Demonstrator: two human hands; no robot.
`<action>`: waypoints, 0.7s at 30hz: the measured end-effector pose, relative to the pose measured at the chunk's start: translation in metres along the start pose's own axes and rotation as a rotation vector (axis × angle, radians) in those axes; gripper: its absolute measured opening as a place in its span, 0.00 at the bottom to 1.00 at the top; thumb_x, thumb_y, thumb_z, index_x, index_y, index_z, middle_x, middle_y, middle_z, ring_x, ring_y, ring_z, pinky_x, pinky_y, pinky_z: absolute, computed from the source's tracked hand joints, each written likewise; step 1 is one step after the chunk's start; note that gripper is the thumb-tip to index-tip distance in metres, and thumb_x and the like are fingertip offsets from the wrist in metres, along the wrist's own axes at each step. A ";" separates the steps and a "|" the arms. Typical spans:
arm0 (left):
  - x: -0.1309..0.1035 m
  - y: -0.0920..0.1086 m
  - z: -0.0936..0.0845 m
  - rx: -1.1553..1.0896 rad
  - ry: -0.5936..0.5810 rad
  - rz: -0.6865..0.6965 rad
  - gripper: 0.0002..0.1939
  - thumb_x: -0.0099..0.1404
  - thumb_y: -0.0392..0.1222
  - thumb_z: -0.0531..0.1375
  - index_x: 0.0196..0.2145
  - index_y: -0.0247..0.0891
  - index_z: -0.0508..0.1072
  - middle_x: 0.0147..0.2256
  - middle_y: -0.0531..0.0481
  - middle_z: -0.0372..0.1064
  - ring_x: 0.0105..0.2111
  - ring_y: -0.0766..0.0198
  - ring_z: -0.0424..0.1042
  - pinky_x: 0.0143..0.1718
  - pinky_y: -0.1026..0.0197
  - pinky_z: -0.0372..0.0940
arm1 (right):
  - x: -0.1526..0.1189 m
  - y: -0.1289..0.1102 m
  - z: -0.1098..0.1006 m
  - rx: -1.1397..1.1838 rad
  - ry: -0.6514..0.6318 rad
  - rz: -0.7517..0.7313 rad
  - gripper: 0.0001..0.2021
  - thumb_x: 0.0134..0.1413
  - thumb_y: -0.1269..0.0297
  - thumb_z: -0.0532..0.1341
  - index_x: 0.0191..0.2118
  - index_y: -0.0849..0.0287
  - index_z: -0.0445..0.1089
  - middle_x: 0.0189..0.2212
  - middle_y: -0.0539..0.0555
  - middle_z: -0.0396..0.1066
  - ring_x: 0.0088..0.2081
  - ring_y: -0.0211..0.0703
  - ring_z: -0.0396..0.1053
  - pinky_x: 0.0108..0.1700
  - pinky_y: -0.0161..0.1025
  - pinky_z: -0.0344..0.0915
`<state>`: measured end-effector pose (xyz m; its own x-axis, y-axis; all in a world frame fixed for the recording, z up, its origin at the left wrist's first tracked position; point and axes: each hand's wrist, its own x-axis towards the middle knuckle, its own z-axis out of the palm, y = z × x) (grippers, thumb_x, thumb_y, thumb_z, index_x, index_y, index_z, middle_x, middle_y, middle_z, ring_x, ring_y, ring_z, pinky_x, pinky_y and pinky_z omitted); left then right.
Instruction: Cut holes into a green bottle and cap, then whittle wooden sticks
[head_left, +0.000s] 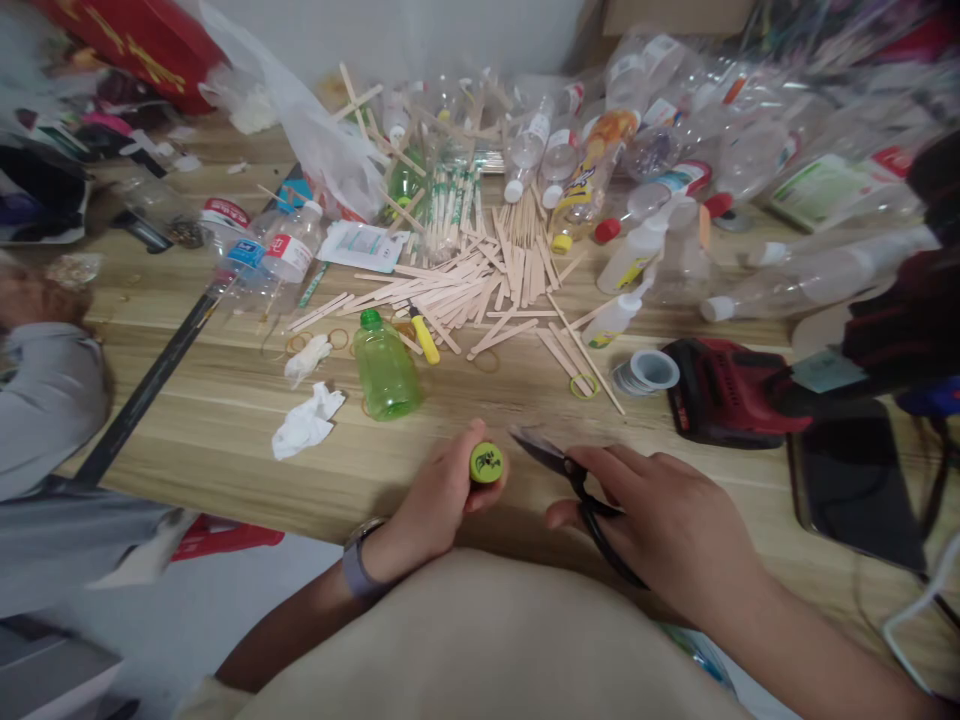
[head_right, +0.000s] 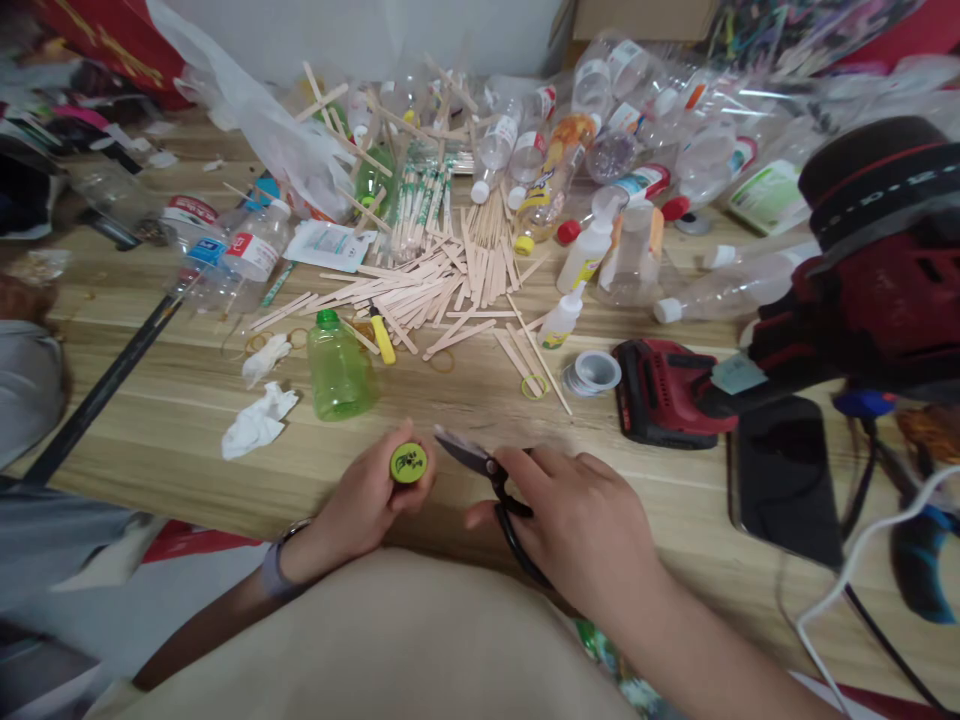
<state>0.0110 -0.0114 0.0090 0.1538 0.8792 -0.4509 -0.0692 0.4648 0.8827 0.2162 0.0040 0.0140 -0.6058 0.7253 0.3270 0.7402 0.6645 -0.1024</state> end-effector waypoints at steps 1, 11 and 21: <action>0.000 -0.001 0.000 -0.042 0.015 -0.001 0.28 0.69 0.54 0.41 0.16 0.40 0.58 0.13 0.57 0.46 0.16 0.68 0.46 0.22 0.61 0.45 | -0.001 0.002 0.003 -0.018 -0.008 0.034 0.19 0.68 0.51 0.48 0.42 0.59 0.68 0.26 0.50 0.68 0.23 0.42 0.65 0.27 0.39 0.53; 0.009 -0.003 0.001 -0.269 0.025 -0.098 0.23 0.67 0.57 0.46 0.23 0.39 0.61 0.12 0.58 0.51 0.14 0.71 0.47 0.17 0.66 0.43 | 0.004 0.006 0.020 0.191 -0.107 0.176 0.15 0.62 0.65 0.58 0.53 0.61 0.65 0.44 0.58 0.70 0.43 0.48 0.71 0.43 0.43 0.69; 0.024 0.003 -0.007 -0.335 0.056 -0.138 0.22 0.63 0.62 0.52 0.28 0.39 0.62 0.12 0.62 0.49 0.13 0.73 0.43 0.15 0.68 0.40 | -0.025 0.051 -0.007 0.526 0.953 1.034 0.15 0.55 0.53 0.63 0.40 0.55 0.60 0.34 0.52 0.64 0.36 0.44 0.68 0.40 0.42 0.67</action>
<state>0.0078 0.0118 -0.0005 0.1303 0.8057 -0.5778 -0.3719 0.5799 0.7248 0.2708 0.0185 0.0077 0.6695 0.6539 0.3524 0.3994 0.0831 -0.9130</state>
